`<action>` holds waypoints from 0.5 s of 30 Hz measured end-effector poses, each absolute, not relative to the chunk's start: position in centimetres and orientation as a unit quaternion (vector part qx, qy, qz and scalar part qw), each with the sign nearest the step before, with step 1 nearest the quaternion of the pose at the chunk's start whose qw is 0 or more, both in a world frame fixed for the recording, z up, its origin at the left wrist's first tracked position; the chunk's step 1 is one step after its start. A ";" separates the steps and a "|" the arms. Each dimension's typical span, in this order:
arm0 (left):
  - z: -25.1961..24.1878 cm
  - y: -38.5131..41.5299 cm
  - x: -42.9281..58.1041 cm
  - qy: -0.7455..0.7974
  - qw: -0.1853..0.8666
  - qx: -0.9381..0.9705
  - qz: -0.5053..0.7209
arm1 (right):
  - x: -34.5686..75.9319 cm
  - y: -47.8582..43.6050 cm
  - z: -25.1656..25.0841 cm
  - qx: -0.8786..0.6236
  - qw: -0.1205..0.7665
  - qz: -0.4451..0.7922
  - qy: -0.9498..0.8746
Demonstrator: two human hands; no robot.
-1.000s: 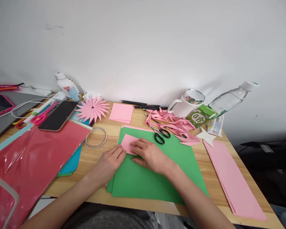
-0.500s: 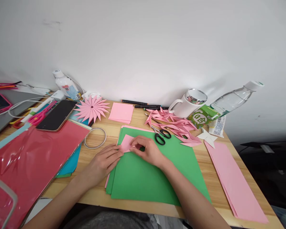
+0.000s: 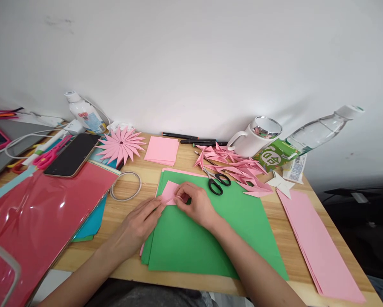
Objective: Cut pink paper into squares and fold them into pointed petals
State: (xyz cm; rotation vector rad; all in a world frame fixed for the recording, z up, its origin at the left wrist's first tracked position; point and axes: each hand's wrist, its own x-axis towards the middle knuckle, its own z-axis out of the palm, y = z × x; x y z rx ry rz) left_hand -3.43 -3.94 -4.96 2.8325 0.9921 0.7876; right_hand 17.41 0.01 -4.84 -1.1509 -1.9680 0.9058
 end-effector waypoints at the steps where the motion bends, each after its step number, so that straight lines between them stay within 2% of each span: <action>1: -5.0 -3.9 -3.4 0.319 0.014 0.913 0.253 | 17.4 0.0 -4.9 -0.443 0.337 0.345 -0.756; 15: -5.0 -4.1 -3.1 0.350 0.036 0.912 0.211 | 17.3 0.0 -4.9 -0.455 0.325 0.332 -0.760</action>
